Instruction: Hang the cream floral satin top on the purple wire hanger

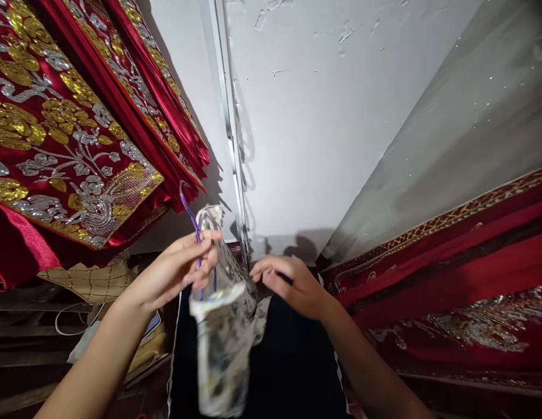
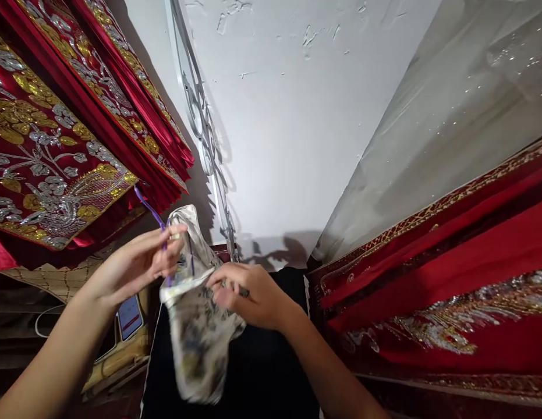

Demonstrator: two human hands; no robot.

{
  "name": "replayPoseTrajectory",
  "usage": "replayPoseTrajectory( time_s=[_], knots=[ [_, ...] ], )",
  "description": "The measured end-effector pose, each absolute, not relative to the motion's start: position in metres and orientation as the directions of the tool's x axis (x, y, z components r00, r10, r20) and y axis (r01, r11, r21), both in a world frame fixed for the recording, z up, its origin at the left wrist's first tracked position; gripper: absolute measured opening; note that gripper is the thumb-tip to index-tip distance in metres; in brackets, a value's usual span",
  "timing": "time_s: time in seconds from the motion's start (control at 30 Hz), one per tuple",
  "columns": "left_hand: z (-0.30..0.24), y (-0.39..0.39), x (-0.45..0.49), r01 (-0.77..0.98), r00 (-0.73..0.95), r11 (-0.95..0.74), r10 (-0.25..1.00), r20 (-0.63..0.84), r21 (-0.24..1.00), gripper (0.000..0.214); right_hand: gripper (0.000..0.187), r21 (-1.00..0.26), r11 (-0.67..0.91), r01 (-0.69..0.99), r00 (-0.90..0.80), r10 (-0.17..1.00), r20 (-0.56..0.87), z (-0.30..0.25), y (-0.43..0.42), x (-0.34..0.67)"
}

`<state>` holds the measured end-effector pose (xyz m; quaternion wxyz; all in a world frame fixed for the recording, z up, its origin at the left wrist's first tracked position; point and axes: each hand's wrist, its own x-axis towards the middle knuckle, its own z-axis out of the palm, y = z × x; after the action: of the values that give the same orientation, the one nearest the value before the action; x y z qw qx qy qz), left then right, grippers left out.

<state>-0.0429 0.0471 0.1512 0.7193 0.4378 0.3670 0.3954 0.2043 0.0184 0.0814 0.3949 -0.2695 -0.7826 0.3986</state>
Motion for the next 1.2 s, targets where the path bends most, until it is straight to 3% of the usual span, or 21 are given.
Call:
replayPoseTrajectory(
  time_s=[0.07,0.17,0.27,0.37,0.47,0.53,0.6,0.7,0.83,0.9,1.1,1.2],
  knots=[
    [0.151,0.033,-0.060,-0.007,0.517,0.355,0.801,-0.301,0.935,0.031,0.025,-0.862,0.463,0.207,-0.396,0.845,0.359,0.070,0.032,0.207],
    [0.153,0.020,-0.087,0.352,0.518,0.195,0.774,-0.364,0.915,0.033,0.036,-0.824,0.454,0.339,-0.176,0.891,0.418,0.056,0.055,0.213],
    [0.161,0.016,-0.110,0.501,0.423,0.014,0.869,-0.259,0.865,0.028,0.065,-0.773,0.482,0.413,-0.159,0.874,0.460,0.053,0.077,0.209],
    [0.173,0.019,-0.129,0.618,0.392,-0.015,0.872,-0.292,0.786,0.033,0.067,-0.778,0.488,0.396,-0.179,0.872,0.456,0.063,0.096,0.201],
    [0.182,0.027,-0.137,0.661,0.400,-0.091,0.883,-0.247,0.745,0.036,0.047,-0.801,0.514,0.306,-0.288,0.852,0.437,0.074,0.104,0.198],
    [0.182,0.037,-0.133,0.646,0.368,-0.217,0.928,-0.050,0.732,0.034,0.041,-0.847,0.471,0.246,-0.395,0.847,0.357,0.078,0.102,0.201],
    [0.176,0.050,-0.122,0.634,0.285,-0.330,0.941,0.185,0.700,0.030,0.050,-0.897,0.400,0.186,-0.417,0.859,0.297,0.079,0.098,0.207],
    [0.167,0.067,-0.102,0.646,0.127,-0.459,0.853,0.507,0.610,0.020,0.052,-0.942,0.328,0.072,-0.222,0.926,0.306,0.083,0.095,0.218],
    [0.159,0.080,-0.082,0.719,0.112,-0.615,0.564,0.818,0.325,0.019,0.044,-0.958,0.273,-0.081,0.043,0.962,0.271,0.104,0.115,0.230],
    [0.150,0.084,-0.077,0.720,0.137,-0.643,0.501,0.855,0.262,0.016,0.043,-0.944,0.310,-0.114,0.096,0.949,0.300,0.119,0.131,0.234],
    [0.106,0.090,-0.065,0.739,0.308,-0.629,0.633,0.710,0.239,0.026,0.043,-0.898,0.437,-0.058,0.248,0.877,0.411,0.144,0.153,0.243],
    [0.083,0.085,-0.057,0.779,0.221,-0.588,0.583,0.782,0.219,0.039,0.043,-0.888,0.460,-0.027,0.312,0.848,0.429,0.134,0.140,0.252]
  ],
)
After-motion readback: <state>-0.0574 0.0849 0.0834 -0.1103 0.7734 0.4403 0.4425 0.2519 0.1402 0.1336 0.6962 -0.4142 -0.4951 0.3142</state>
